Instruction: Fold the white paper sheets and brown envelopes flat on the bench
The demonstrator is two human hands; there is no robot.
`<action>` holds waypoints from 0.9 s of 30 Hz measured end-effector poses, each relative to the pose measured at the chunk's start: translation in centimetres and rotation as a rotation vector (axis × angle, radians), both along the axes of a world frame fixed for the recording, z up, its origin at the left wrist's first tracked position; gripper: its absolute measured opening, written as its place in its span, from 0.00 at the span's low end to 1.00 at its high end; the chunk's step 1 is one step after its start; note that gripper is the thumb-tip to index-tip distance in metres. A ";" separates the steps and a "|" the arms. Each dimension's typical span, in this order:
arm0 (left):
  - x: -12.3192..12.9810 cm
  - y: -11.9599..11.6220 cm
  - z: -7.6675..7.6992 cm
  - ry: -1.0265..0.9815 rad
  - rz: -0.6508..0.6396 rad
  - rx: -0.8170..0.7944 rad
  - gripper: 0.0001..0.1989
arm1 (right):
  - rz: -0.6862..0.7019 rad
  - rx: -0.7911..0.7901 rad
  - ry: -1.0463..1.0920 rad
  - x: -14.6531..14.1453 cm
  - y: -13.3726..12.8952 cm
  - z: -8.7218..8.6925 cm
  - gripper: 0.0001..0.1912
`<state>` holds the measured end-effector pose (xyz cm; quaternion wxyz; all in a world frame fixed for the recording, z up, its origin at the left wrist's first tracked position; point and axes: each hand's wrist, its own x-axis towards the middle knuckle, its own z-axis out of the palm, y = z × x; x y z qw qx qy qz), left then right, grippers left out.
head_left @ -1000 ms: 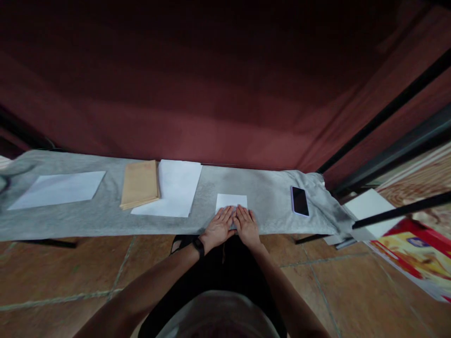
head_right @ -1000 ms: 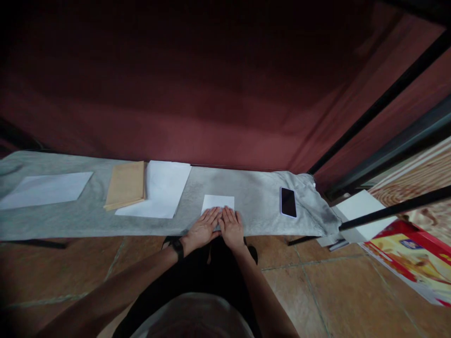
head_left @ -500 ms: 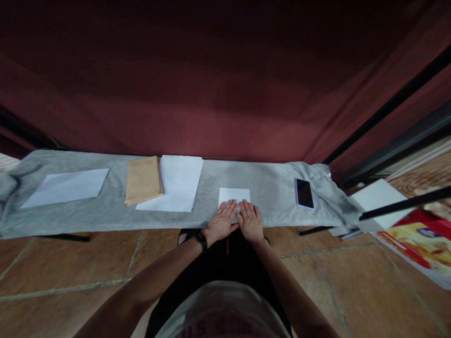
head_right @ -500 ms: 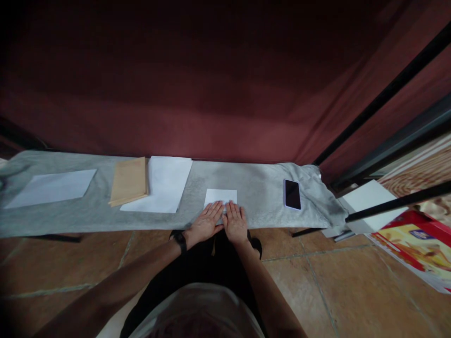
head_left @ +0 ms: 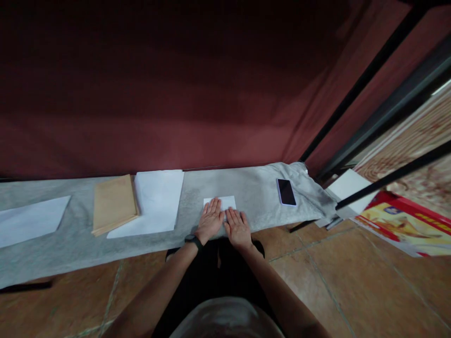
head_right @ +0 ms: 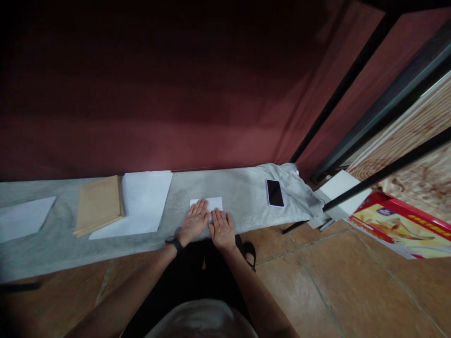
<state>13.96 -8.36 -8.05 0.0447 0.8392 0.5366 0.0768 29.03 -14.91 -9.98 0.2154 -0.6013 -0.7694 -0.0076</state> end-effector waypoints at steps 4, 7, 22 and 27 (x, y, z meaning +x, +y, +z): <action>-1.0 0.5 -0.2 0.030 0.108 0.025 0.32 | -0.004 0.000 0.016 0.0 -0.2 0.1 0.26; -1.8 0.4 -0.3 0.039 0.151 0.044 0.32 | -0.011 -0.018 0.033 0.0 -0.2 0.4 0.26; -2.1 0.2 0.1 0.031 0.143 0.047 0.30 | -0.061 -0.160 0.028 -1.4 5.4 1.7 0.28; -2.0 0.3 -0.4 0.015 0.157 0.069 0.31 | -0.143 -0.177 0.015 0.2 5.4 1.4 0.30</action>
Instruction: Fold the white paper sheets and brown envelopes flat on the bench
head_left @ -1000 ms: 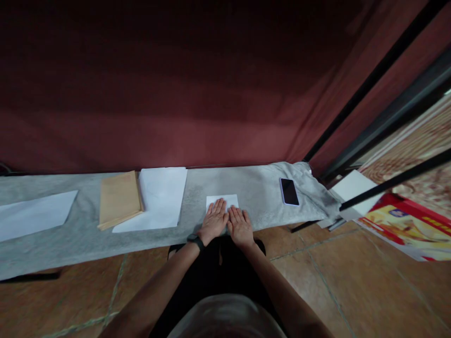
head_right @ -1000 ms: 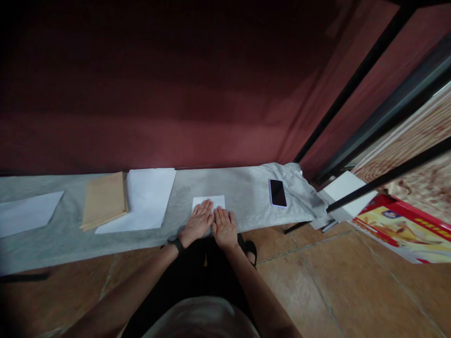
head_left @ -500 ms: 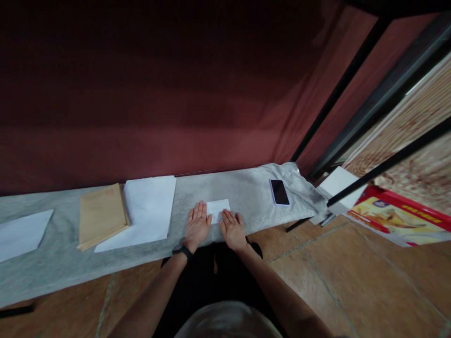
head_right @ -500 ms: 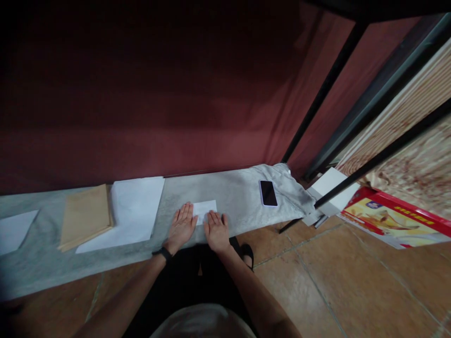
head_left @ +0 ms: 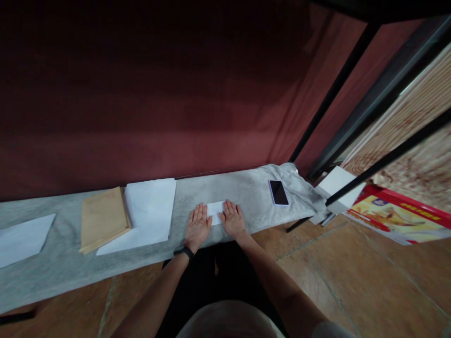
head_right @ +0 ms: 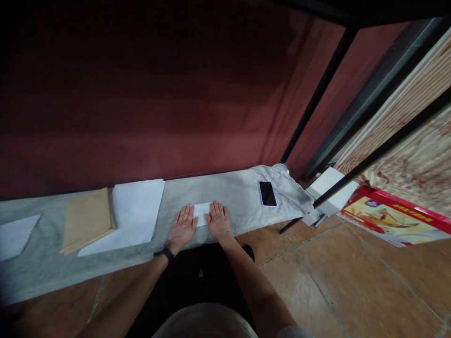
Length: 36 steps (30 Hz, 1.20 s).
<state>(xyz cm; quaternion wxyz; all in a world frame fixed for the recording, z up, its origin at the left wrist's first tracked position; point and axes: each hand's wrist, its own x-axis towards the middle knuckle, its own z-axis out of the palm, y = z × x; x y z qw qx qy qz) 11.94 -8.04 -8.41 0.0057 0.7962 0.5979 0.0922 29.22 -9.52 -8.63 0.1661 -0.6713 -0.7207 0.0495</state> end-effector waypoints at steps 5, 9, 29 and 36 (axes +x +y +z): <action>0.2 -0.1 0.0 -0.003 0.019 -0.004 0.32 | -0.020 -0.020 -0.015 0.4 -0.1 0.2 0.31; 0.3 0.1 1.0 0.015 0.009 -0.022 0.31 | -0.030 -0.037 -0.027 0.2 -0.2 0.4 0.31; -0.5 6.4 6.0 -0.155 0.053 -0.114 0.09 | -0.083 0.056 0.127 0.9 -0.4 0.3 0.26; -1.1 4.1 9.8 -0.363 -0.065 0.269 0.16 | -0.248 0.178 0.447 2.0 -0.2 -0.7 0.31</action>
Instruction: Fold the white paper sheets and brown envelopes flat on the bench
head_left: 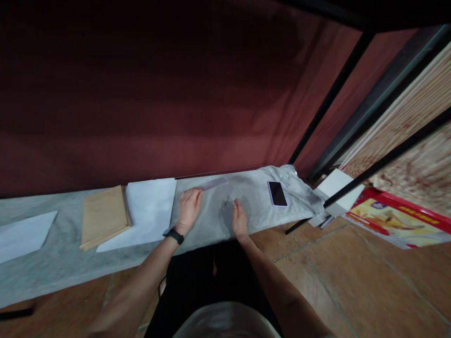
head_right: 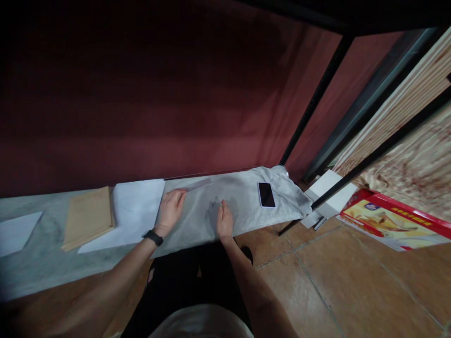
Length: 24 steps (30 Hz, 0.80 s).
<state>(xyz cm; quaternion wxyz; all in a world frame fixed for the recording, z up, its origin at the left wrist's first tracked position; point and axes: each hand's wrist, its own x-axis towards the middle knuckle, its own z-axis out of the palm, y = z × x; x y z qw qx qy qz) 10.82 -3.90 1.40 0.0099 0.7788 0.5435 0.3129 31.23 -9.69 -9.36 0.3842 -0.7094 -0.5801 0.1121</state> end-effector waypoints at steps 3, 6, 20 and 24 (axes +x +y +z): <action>-0.5 -2.1 -1.7 0.097 -0.154 -0.007 0.16 | -0.022 0.020 0.030 0.1 0.1 -0.2 0.32; -0.8 -4.5 -5.0 0.211 -0.236 -0.078 0.17 | -0.018 0.039 0.046 0.1 0.0 -0.3 0.31; 1.0 -6.9 -7.6 0.288 -0.114 -0.240 0.22 | 0.331 -0.038 -0.406 -1.6 -2.6 0.7 0.24; 2.4 -6.9 -8.4 0.326 -0.073 -0.247 0.27 | 0.309 -0.053 -0.452 -2.0 -3.6 -0.1 0.25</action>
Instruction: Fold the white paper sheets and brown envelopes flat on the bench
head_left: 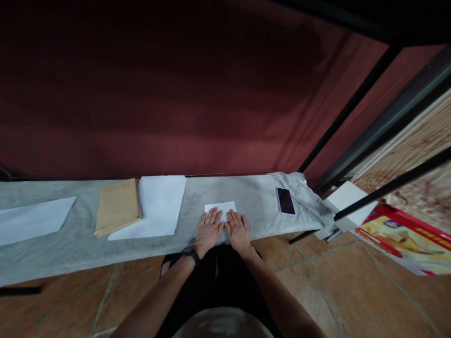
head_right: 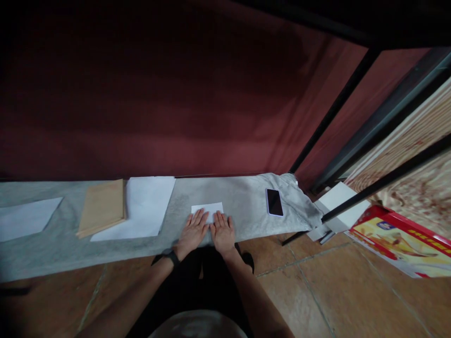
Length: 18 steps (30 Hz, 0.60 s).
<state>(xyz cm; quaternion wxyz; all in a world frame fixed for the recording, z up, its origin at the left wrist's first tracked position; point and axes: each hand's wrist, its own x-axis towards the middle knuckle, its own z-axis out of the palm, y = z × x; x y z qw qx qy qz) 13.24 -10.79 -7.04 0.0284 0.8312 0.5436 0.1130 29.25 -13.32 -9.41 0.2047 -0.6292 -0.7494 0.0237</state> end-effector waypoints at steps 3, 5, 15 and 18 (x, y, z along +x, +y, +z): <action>0.1 0.2 -0.5 0.007 -0.006 -0.005 0.29 | -0.001 -0.017 0.008 0.3 0.4 0.2 0.25; -0.1 0.3 -0.6 0.004 -0.028 -0.011 0.29 | 0.003 -0.038 0.020 0.5 1.3 0.9 0.25; -0.1 0.7 -0.7 0.046 -0.089 -0.028 0.30 | 0.220 -0.111 -0.075 -0.4 5.0 1.7 0.24; 0.1 0.8 -0.8 0.053 -0.096 -0.033 0.30 | 0.164 -0.106 -0.050 0.2 4.9 1.2 0.25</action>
